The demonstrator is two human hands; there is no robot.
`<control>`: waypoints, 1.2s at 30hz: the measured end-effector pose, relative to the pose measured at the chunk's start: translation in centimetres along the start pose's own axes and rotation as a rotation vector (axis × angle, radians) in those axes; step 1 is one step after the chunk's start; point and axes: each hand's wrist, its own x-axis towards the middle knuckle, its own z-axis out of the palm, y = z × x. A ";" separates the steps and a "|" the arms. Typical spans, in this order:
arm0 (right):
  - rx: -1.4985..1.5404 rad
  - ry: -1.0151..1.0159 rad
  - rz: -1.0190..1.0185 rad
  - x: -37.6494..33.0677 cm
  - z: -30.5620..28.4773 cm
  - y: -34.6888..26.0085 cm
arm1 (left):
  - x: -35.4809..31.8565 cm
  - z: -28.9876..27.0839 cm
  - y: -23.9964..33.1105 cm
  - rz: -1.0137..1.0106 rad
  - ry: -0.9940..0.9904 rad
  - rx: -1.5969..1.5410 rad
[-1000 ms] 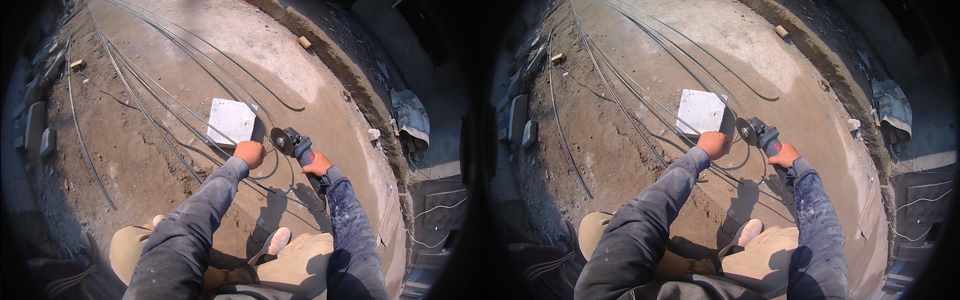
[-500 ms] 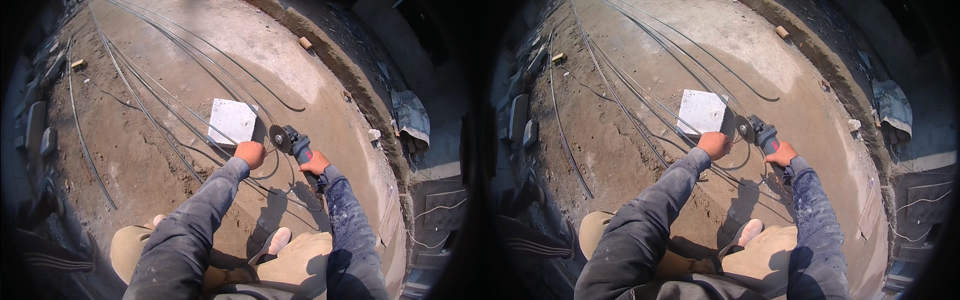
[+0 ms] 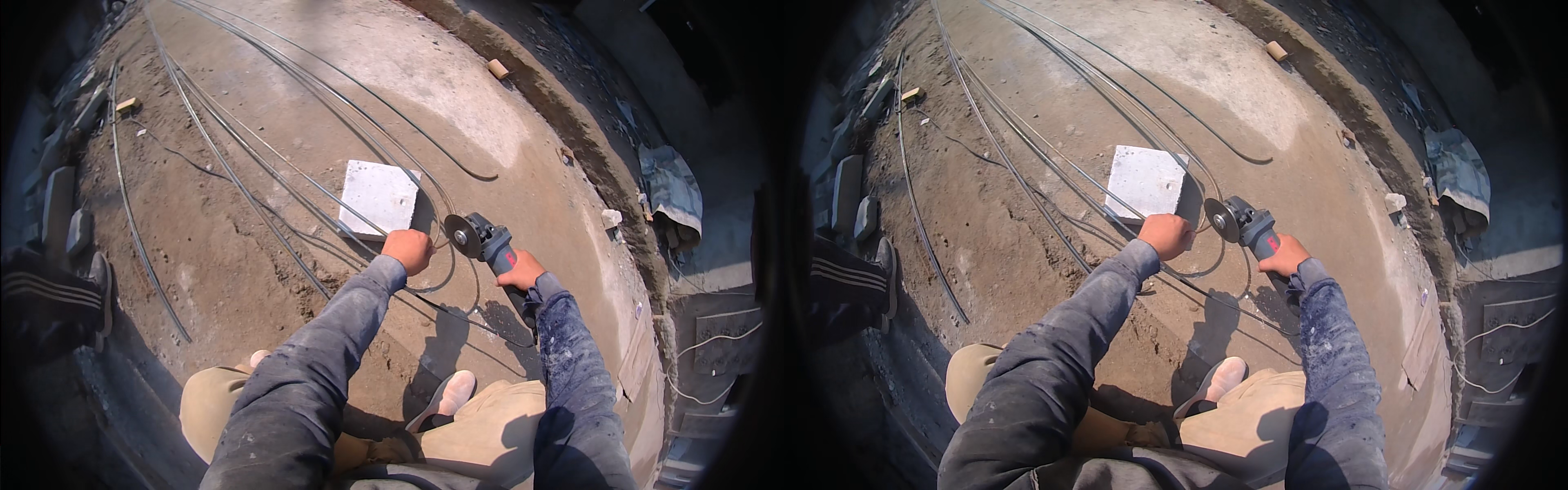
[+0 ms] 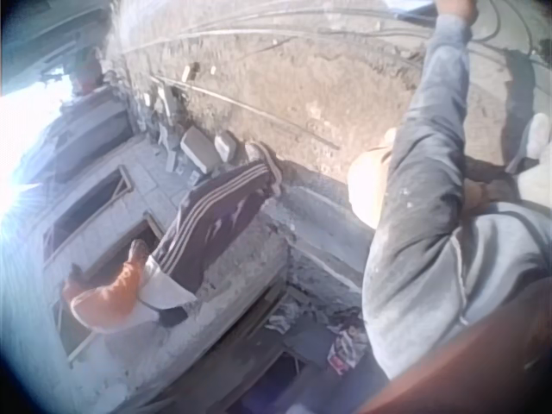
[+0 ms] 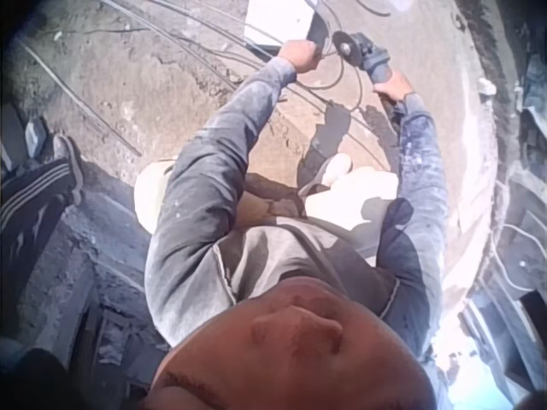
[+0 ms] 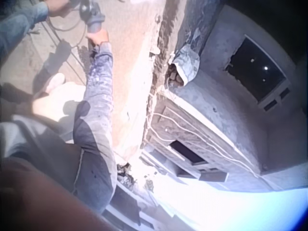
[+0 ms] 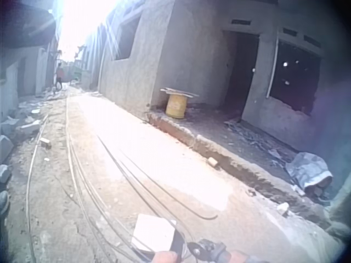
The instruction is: The person picks up a stone block, places it under several metal rods, and uses a grinder to cut through the rods one by one while holding them in place.
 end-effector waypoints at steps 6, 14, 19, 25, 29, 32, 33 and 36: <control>0.004 0.003 0.018 0.3 0.1 -0.2 | -0.3 -0.1 0.2 0.003 0.027 0.000; 0.005 0.008 0.015 0.8 0.4 -1.9 | -0.6 0.1 -0.1 0.011 0.026 -0.014; 0.003 0.024 -0.003 0.9 0.4 -2.0 | -0.6 0.0 -0.1 0.018 0.030 -0.006; -0.001 0.002 0.023 0.7 0.5 -0.3 | -0.5 0.3 -0.1 0.019 0.045 -0.005; -0.031 -0.003 0.004 0.1 0.1 -0.3 | -0.4 0.1 -0.1 0.016 0.032 0.004; -0.031 -0.005 0.001 0.1 0.1 -0.4 | -0.3 0.2 0.0 0.015 0.026 0.001; -0.017 -0.002 0.003 0.2 0.3 -0.2 | -0.3 0.1 0.0 0.014 0.025 0.000; 0.006 0.010 0.002 0.7 0.6 -0.4 | -0.4 0.4 -0.1 0.011 0.032 -0.016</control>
